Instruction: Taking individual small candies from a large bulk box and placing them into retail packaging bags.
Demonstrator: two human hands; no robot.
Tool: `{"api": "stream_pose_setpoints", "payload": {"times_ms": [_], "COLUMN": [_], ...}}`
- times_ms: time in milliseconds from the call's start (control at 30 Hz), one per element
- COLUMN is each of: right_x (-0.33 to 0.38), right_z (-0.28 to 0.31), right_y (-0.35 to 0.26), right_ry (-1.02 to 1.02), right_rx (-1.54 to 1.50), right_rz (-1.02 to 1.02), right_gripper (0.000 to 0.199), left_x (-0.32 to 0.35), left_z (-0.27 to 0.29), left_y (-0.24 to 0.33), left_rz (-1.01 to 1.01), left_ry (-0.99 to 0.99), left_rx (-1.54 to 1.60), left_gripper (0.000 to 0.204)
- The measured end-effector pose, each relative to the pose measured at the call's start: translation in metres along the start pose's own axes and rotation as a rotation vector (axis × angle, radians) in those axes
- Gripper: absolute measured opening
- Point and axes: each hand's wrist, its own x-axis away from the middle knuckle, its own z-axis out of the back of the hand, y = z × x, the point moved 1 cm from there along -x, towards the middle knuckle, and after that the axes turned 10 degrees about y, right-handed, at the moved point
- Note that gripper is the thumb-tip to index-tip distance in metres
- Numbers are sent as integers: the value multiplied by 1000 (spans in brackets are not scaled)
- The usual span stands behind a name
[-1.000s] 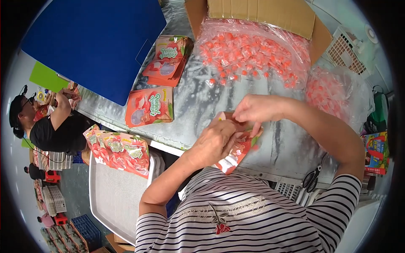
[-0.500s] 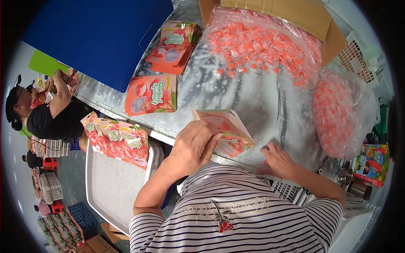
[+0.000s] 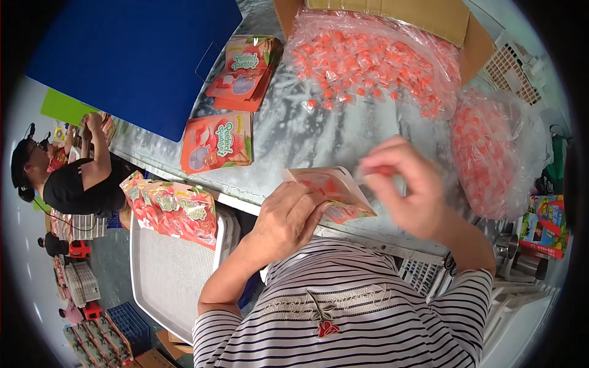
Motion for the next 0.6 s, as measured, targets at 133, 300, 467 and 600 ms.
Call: {"api": "stream_pose_setpoints", "payload": {"times_ms": [133,300,467,600], "right_x": [-14,18,75,96], "right_z": [-21,-7,-25,-44], "right_y": [4,57,104,125], "right_ry": [-113,28,-403,-337], "right_rx": [234,-119,321,332], "right_rz": [416,-43,-250,-167], "right_gripper": [25,32,38,32], "left_x": [3,7,0,-1], "left_z": [-1,15,21,20], "left_y": [1,-8,-14,-13], "left_rz": [-5,131,259,312], "left_ry": [-16,54,129,141], "left_rx": [-11,-30,-33,4], "left_gripper": [16,11,7,4]}}
